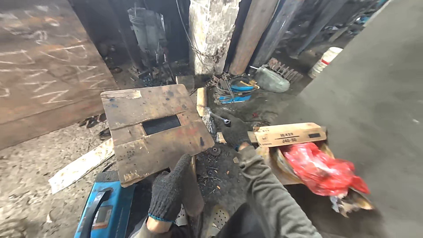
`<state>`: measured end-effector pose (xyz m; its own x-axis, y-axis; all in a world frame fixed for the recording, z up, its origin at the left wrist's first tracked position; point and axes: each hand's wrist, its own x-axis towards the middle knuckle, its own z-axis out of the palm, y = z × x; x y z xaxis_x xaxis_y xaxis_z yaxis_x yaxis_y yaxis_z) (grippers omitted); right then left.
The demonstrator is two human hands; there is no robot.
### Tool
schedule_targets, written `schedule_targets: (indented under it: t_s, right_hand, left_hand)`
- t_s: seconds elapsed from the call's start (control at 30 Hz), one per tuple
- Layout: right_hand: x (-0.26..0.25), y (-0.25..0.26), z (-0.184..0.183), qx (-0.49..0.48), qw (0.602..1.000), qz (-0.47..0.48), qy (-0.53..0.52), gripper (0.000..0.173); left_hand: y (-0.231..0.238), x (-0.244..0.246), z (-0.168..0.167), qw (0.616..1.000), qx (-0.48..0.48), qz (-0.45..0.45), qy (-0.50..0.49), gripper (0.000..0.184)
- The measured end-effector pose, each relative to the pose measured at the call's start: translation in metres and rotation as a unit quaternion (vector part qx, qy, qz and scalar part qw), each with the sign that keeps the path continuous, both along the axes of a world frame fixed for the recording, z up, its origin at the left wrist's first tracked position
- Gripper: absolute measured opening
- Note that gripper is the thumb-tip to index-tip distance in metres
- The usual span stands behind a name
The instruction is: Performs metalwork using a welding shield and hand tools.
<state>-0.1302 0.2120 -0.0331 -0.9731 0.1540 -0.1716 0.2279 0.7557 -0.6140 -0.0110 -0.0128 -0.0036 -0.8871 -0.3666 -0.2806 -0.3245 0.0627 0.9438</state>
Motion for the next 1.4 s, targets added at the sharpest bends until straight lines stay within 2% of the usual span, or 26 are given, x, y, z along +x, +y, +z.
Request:
schedule_targets:
  t_s: [0.03,0.1,0.27,0.47,0.53,0.63,0.8,0.97,1.07,1.23,1.3,1.4]
  right_hand:
    - [-0.004,-0.001,0.005,0.032,0.998,0.008,0.061,0.039]
    - [-0.013,-0.005,0.013,0.045,0.994,-0.001,0.095,0.036]
    - [-0.034,0.002,-0.022,0.019,0.990,-0.009,0.140,0.035]
    - [-0.004,-0.007,0.013,0.058,0.996,0.004,0.063,0.039]
    - [-0.003,-0.012,0.009,0.040,0.996,0.001,0.076,0.039]
    - [-0.017,-0.006,-0.015,0.024,0.994,0.000,0.110,0.036]
    - [-0.007,-0.011,0.007,0.045,0.997,0.004,0.068,0.039]
    - [-0.020,-0.007,-0.009,0.051,0.995,-0.004,0.089,0.039]
    - [-0.009,-0.014,0.012,0.067,0.996,0.016,0.059,0.042]
    - [-0.005,0.012,-0.023,-0.007,0.995,0.000,0.098,0.038]
    - [0.012,0.029,-0.016,-0.084,0.988,-0.032,0.126,0.040]
    - [0.068,0.070,-0.044,-0.167,0.970,-0.106,0.145,0.038]
  left_hand:
    - [-0.001,0.000,0.000,1.000,0.000,0.000,0.001,0.034]
    - [-0.003,-0.001,-0.001,1.000,0.003,0.008,-0.006,0.036]
    - [-0.001,-0.003,-0.001,1.000,0.007,0.010,-0.006,0.035]
    - [-0.002,-0.002,-0.003,1.000,0.016,0.013,0.002,0.037]
    - [-0.001,-0.004,-0.001,1.000,0.012,0.012,-0.004,0.036]
    - [0.001,-0.001,0.000,1.000,0.008,0.004,-0.010,0.036]
    - [-0.003,-0.003,-0.001,1.000,-0.002,0.013,-0.017,0.038]
    - [0.000,-0.003,0.000,1.000,0.005,0.005,-0.007,0.036]
    - [-0.004,-0.004,-0.001,1.000,0.014,0.009,-0.010,0.037]
    - [0.003,-0.006,-0.001,1.000,0.001,0.004,-0.009,0.037]
    - [0.003,-0.005,-0.002,1.000,-0.004,0.008,0.002,0.037]
    - [-0.002,-0.001,-0.010,0.998,0.028,-0.011,0.049,0.030]
